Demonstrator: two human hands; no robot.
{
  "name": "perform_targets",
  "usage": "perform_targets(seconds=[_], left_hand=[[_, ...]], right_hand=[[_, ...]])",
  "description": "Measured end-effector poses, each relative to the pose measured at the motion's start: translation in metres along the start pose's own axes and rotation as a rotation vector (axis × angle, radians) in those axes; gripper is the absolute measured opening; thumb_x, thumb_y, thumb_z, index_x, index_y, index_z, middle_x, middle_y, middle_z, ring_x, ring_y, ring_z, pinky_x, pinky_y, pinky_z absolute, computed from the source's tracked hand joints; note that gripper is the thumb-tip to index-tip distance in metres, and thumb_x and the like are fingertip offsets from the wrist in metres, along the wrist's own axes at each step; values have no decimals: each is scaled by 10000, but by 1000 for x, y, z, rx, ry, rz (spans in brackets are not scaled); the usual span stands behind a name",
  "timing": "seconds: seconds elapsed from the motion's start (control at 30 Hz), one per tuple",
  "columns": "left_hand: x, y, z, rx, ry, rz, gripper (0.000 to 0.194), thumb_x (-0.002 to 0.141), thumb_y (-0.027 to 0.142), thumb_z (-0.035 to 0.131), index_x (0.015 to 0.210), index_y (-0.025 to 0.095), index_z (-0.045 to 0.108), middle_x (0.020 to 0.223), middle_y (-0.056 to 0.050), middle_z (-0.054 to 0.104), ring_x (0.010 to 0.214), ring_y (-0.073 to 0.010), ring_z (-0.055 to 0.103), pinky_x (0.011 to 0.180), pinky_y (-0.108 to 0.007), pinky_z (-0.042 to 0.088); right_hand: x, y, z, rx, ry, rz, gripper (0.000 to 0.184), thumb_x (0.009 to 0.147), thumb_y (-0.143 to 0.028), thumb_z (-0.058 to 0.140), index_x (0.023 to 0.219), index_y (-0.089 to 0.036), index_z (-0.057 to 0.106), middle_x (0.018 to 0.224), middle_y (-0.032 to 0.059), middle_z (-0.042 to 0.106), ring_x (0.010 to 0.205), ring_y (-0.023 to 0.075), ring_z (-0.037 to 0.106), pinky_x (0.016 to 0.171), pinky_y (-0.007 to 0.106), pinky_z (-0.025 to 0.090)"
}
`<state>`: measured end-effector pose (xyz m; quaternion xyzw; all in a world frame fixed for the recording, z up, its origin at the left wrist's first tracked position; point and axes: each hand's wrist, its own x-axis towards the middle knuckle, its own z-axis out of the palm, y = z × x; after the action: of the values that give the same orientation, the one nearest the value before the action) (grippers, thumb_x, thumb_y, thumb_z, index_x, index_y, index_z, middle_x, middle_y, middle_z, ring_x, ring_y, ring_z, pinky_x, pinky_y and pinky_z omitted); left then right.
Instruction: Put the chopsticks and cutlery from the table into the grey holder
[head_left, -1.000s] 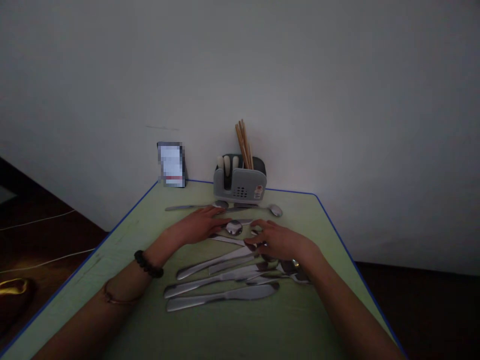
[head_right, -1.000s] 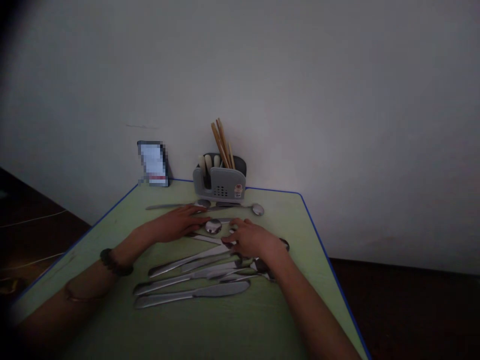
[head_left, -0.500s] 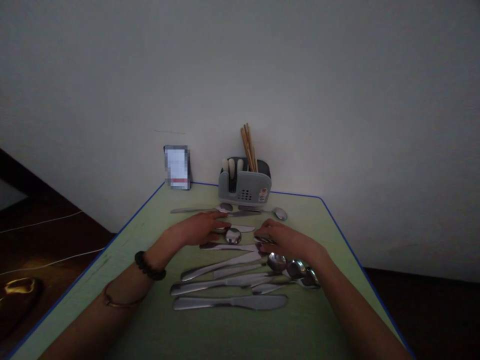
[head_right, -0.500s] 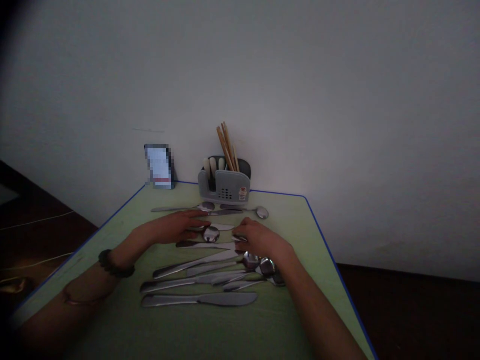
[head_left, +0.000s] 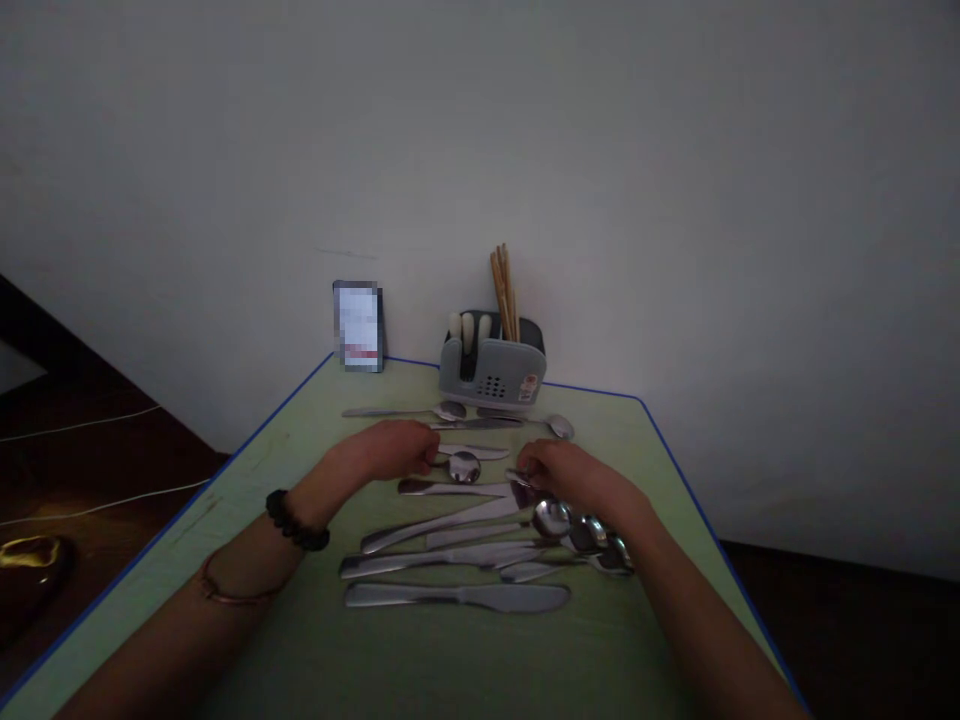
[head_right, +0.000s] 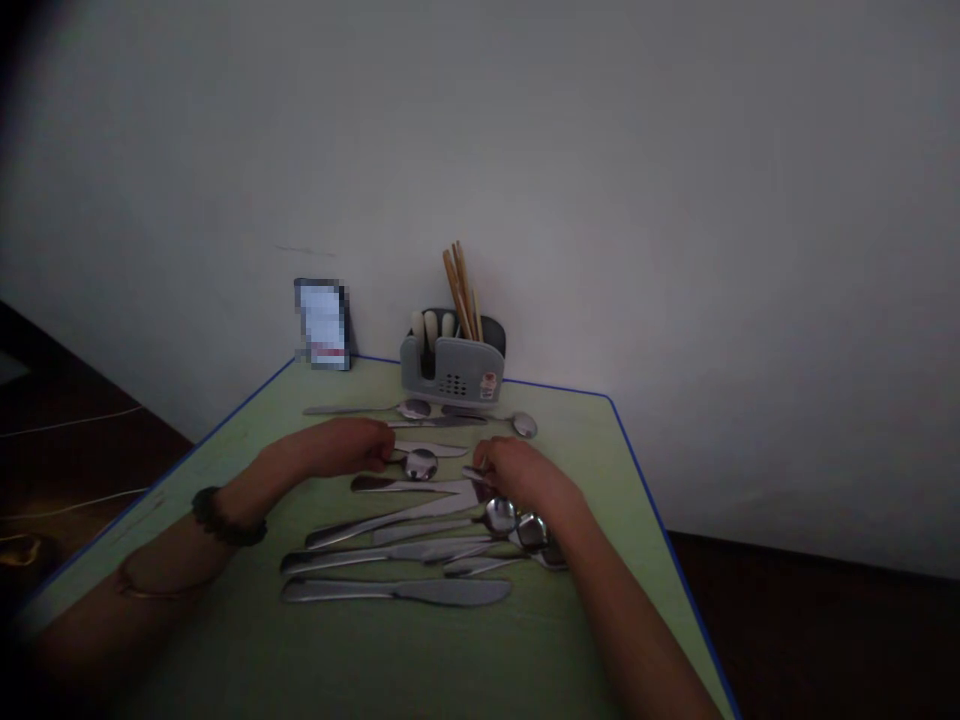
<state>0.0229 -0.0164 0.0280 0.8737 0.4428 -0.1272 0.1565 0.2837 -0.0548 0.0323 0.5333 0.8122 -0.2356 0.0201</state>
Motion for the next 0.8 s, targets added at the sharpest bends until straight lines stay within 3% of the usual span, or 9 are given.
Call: perform_targets(seconds=[0.2,0.3,0.43,0.63,0.8], left_hand=[[-4,0,-4,37,22,14,133,775,227,582,884,184,644,886,-53,681,779,-197,618,632,-259,420],[-9,5,-5,44,3,33,164,804,294,571,878,169,647,939,-75,662,785,-204,619,644,-271,436],[-19,22,-4,31,70,62,261,829,345,570,1022,182,633,1081,-106,622,958,-240,604,764,-297,461],[-26,57,1,67,-1,128,291,801,375,607,1012,175,615,1063,-114,637,916,-263,625,724,-315,476],[-25,72,14,59,-55,165,530,635,477,749,1034,184,559,1046,-101,639,877,-275,631,676,-310,475]], right_hand=[[-11,4,-13,-44,-39,96,290,792,-161,599,1077,-127,640,927,90,696,788,170,636,691,233,431],[-22,-1,-15,-52,-101,113,352,735,-212,676,1082,-157,646,980,82,684,834,185,638,709,238,437],[-30,-13,-7,-92,-150,121,477,609,-209,781,1066,-187,646,1099,86,626,911,211,620,717,239,435],[-21,-9,-2,-126,-118,127,149,715,-148,663,859,-174,690,968,79,677,893,198,619,684,226,421],[-25,4,-14,-85,-93,111,153,780,-180,609,920,-156,665,878,58,708,781,157,635,636,207,425]])
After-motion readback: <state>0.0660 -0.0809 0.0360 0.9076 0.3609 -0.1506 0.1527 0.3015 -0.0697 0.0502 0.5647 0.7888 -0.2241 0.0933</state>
